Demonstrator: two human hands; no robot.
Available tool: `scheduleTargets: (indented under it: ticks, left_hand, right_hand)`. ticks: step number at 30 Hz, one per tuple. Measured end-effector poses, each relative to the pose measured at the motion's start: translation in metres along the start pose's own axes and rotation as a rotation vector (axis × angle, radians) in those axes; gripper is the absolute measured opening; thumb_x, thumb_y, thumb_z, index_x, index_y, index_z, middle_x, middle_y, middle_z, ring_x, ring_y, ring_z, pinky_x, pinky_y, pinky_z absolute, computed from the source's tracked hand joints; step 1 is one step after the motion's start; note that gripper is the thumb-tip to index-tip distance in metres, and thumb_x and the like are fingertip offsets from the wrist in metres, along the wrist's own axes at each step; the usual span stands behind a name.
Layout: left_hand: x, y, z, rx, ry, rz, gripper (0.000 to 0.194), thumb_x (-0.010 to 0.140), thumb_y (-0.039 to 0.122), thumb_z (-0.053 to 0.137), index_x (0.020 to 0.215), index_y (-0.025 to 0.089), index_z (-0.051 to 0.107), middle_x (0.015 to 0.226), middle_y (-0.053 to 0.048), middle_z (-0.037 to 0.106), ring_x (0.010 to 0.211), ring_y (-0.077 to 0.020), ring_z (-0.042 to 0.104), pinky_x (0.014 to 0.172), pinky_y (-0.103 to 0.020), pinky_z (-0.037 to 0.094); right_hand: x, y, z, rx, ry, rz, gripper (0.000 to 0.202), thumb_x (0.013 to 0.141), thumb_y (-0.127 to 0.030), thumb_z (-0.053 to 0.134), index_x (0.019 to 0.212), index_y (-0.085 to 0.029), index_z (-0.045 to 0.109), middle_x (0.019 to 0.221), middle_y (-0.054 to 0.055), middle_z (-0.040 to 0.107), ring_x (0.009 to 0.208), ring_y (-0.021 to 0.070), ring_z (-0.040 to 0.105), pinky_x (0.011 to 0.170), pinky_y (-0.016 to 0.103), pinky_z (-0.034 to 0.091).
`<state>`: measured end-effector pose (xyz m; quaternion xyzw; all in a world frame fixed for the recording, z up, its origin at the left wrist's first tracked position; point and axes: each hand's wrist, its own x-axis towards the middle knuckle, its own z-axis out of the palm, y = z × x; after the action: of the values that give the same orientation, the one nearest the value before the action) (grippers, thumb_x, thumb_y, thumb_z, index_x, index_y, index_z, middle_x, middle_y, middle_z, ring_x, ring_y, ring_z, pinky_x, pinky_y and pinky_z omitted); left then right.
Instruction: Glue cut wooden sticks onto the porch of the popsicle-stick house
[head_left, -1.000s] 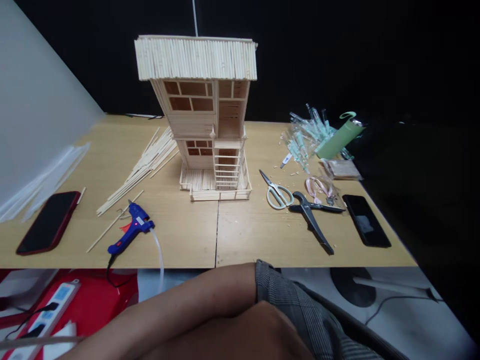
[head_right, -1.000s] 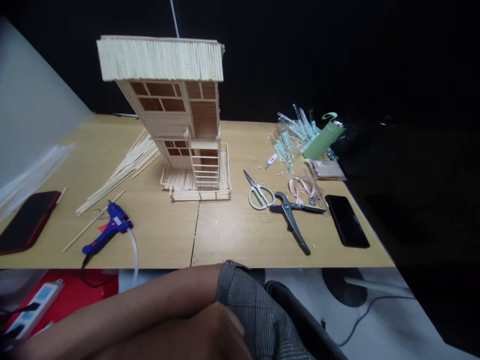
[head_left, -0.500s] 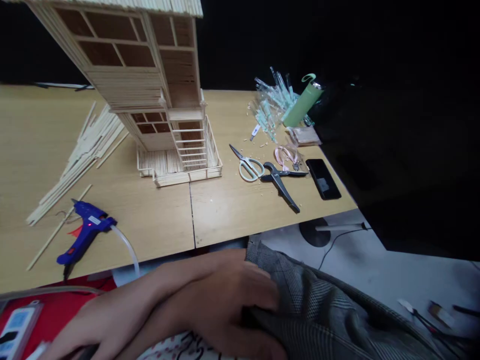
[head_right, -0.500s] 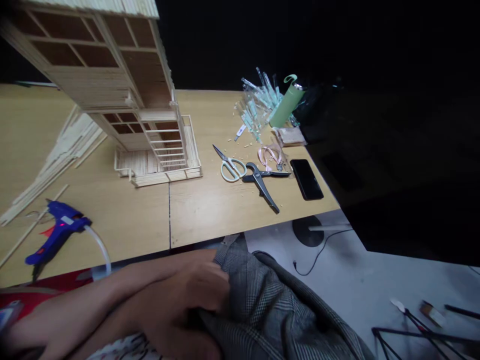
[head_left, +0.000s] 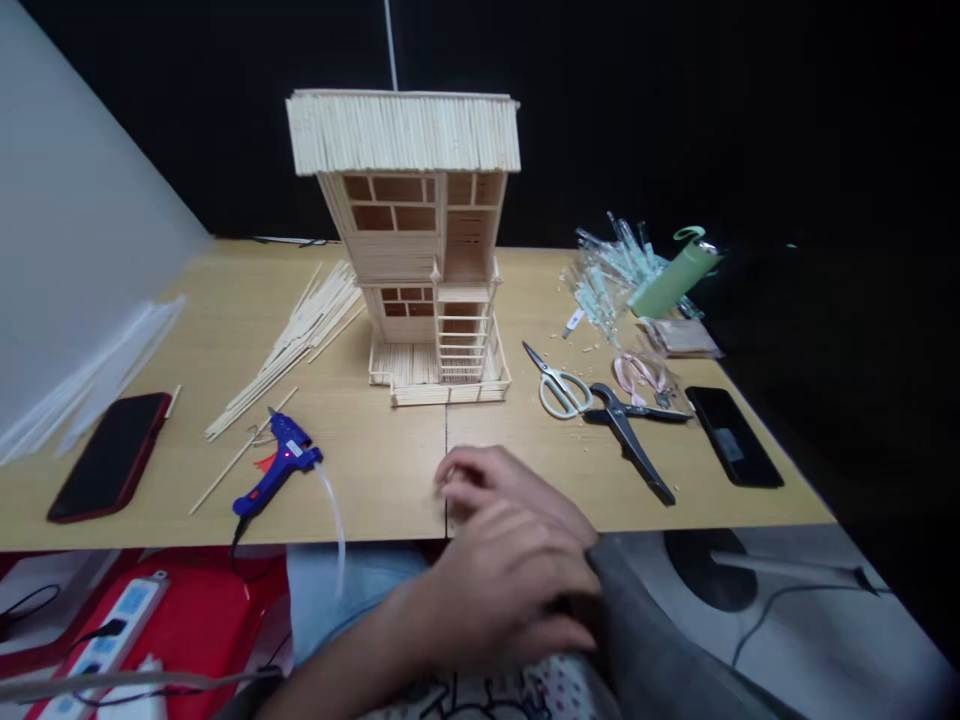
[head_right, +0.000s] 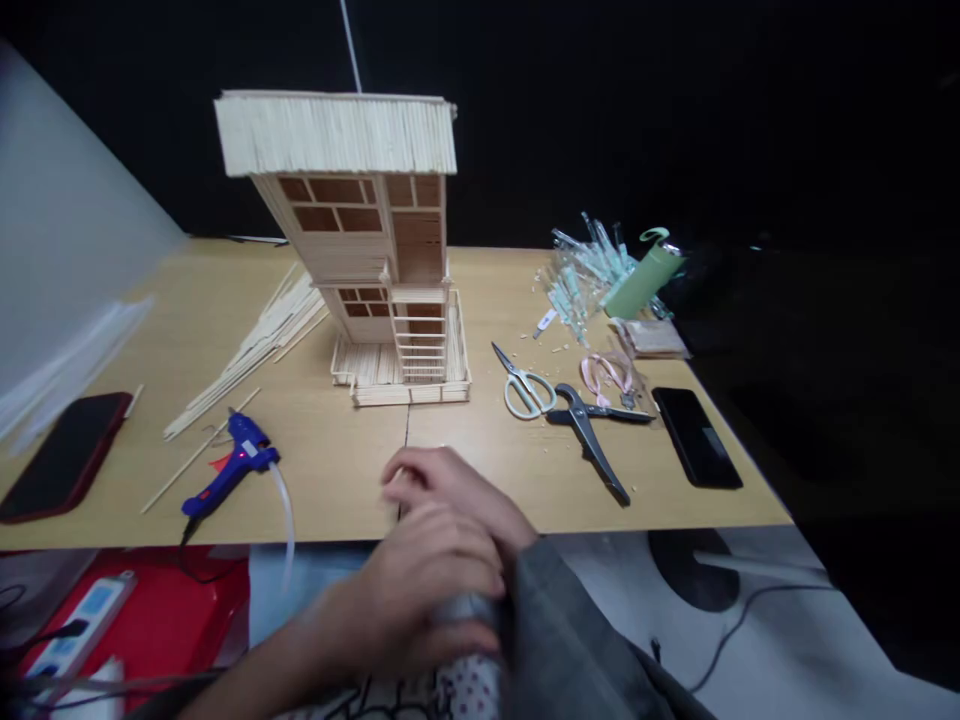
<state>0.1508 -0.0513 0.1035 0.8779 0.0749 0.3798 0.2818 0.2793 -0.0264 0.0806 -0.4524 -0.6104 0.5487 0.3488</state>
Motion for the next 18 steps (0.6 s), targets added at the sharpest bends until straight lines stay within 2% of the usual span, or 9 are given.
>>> scheduleTargets:
  ticks: [2, 4, 6, 8, 11, 14, 18]
  left_hand:
    - [-0.006, -0.023, -0.015, 0.059, 0.135, -0.129, 0.021, 0.095, 0.029, 0.065, 0.114, 0.023, 0.058, 0.103, -0.005, 0.073, 0.102, -0.0197, 0.067, 0.095, -0.038, 0.051]
    - [-0.02, -0.054, -0.033, 0.209, 0.273, -0.405, 0.014, 0.096, 0.025, 0.06, 0.11, 0.022, 0.059, 0.105, -0.007, 0.07, 0.101, -0.0205, 0.067, 0.092, -0.038, 0.052]
    - [-0.039, -0.086, -0.048, 0.341, 0.344, -0.686, 0.026, 0.095, 0.031, 0.061, 0.117, 0.02, 0.057, 0.111, -0.011, 0.067, 0.099, -0.0232, 0.066, 0.09, -0.041, 0.054]
    - [-0.059, -0.112, -0.06, 0.403, 0.384, -0.833, 0.037, 0.093, 0.038, 0.062, 0.123, 0.017, 0.053, 0.116, -0.014, 0.063, 0.103, -0.0263, 0.066, 0.093, -0.045, 0.054]
    - [-0.078, -0.132, -0.069, 0.456, 0.369, -0.879, 0.039, 0.089, 0.042, 0.061, 0.118, 0.016, 0.053, 0.119, -0.017, 0.063, 0.113, -0.0319, 0.063, 0.102, -0.053, 0.05]
    - [-0.082, -0.132, -0.074, 0.441, 0.339, -0.885, 0.03, 0.089, 0.04, 0.06, 0.111, 0.02, 0.053, 0.13, -0.017, 0.063, 0.119, -0.0322, 0.061, 0.107, -0.054, 0.046]
    - [-0.078, -0.128, -0.078, 0.388, 0.27, -0.892, 0.02, 0.091, 0.034, 0.058, 0.106, 0.022, 0.053, 0.137, -0.015, 0.063, 0.123, -0.0308, 0.06, 0.108, -0.054, 0.045]
  right_hand:
    - [0.009, 0.018, -0.036, -0.177, 0.251, -0.04, 0.014, 0.091, -0.034, 0.066, 0.09, -0.022, 0.07, 0.071, -0.004, 0.065, 0.066, 0.0143, 0.059, 0.062, 0.026, 0.046]
    - [0.017, 0.035, -0.059, -0.248, 0.413, -0.037, 0.015, 0.091, -0.034, 0.064, 0.094, -0.021, 0.069, 0.07, -0.003, 0.062, 0.064, 0.0151, 0.056, 0.064, 0.028, 0.045]
    - [0.025, 0.049, -0.071, -0.259, 0.513, -0.027, 0.021, 0.09, -0.037, 0.063, 0.103, -0.02, 0.066, 0.074, -0.001, 0.063, 0.066, 0.0165, 0.057, 0.066, 0.029, 0.048]
    - [0.032, 0.057, -0.076, -0.252, 0.584, -0.024, 0.027, 0.089, -0.041, 0.063, 0.106, -0.02, 0.063, 0.085, 0.002, 0.066, 0.074, 0.0185, 0.062, 0.07, 0.032, 0.051]
    - [0.04, 0.064, -0.078, -0.258, 0.677, -0.019, 0.025, 0.087, -0.044, 0.063, 0.096, -0.022, 0.058, 0.093, 0.006, 0.067, 0.08, 0.0206, 0.064, 0.075, 0.036, 0.054]
    - [0.046, 0.068, -0.078, -0.282, 0.758, -0.014, 0.025, 0.086, -0.044, 0.065, 0.092, -0.023, 0.052, 0.092, 0.006, 0.064, 0.078, 0.0218, 0.063, 0.076, 0.04, 0.055]
    - [0.05, 0.076, -0.074, -0.269, 0.766, -0.032, 0.036, 0.083, -0.041, 0.067, 0.11, -0.022, 0.052, 0.103, 0.01, 0.065, 0.093, 0.0256, 0.066, 0.087, 0.046, 0.057]
